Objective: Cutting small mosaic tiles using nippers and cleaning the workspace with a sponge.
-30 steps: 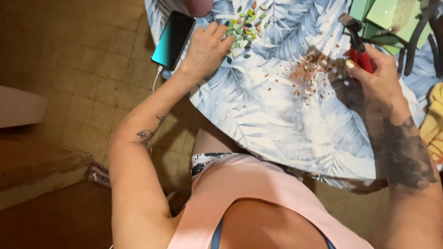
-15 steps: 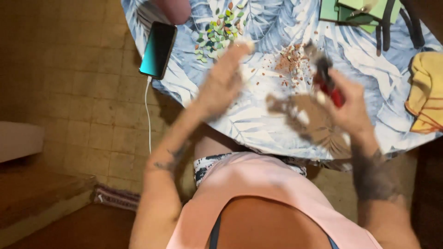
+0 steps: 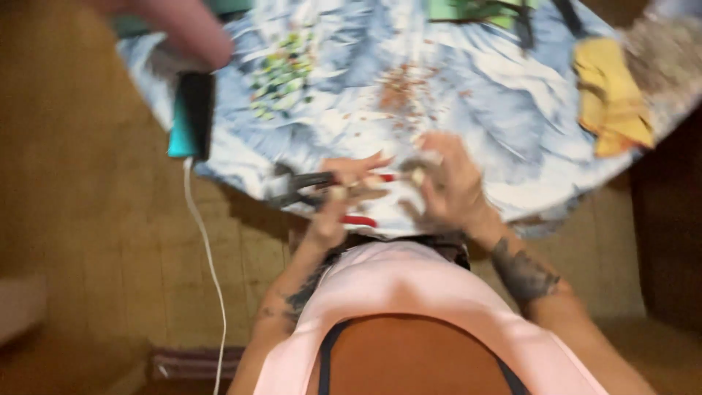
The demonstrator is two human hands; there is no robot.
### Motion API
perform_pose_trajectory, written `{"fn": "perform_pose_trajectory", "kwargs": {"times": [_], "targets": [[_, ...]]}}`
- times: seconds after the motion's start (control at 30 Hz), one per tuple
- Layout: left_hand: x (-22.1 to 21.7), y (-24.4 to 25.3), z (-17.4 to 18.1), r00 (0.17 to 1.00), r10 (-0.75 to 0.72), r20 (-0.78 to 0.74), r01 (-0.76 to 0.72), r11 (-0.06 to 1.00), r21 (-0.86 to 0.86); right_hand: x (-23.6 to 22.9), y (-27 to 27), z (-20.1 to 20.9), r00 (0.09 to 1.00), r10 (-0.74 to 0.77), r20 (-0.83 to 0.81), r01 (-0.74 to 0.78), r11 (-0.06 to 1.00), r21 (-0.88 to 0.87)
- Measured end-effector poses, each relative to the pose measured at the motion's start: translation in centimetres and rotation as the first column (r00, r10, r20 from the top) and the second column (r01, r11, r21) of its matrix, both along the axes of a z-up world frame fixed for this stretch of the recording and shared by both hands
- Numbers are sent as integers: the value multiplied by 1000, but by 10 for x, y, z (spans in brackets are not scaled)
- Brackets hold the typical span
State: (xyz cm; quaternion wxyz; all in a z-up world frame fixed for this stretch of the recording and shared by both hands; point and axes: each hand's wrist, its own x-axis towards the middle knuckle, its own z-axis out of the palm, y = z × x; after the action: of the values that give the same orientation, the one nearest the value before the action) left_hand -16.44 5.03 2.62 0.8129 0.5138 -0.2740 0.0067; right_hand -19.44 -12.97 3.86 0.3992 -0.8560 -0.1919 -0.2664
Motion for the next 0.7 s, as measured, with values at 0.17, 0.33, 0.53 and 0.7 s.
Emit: {"fn": "perform_pose_trajectory", "kwargs": {"times": [0.17, 0.33, 0.53, 0.7], "targets": [[6, 28, 6, 991, -119, -59, 110, 983, -145, 20, -117, -6, 899, -407, 160, 438, 837, -329], [5, 50, 7, 996, 36, -85, -32, 999, 44, 27, -206, -34, 648, -761, 28, 587, 476, -654], [8, 62, 2, 993, -7, -118, 11, 1000, 29, 13, -207, -27, 818, -483, 313, 565, 568, -599], [13, 76, 8, 856, -483, -184, 394, 840, -373, 5, -202, -30, 920, -384, 75, 346, 710, -614]]}}
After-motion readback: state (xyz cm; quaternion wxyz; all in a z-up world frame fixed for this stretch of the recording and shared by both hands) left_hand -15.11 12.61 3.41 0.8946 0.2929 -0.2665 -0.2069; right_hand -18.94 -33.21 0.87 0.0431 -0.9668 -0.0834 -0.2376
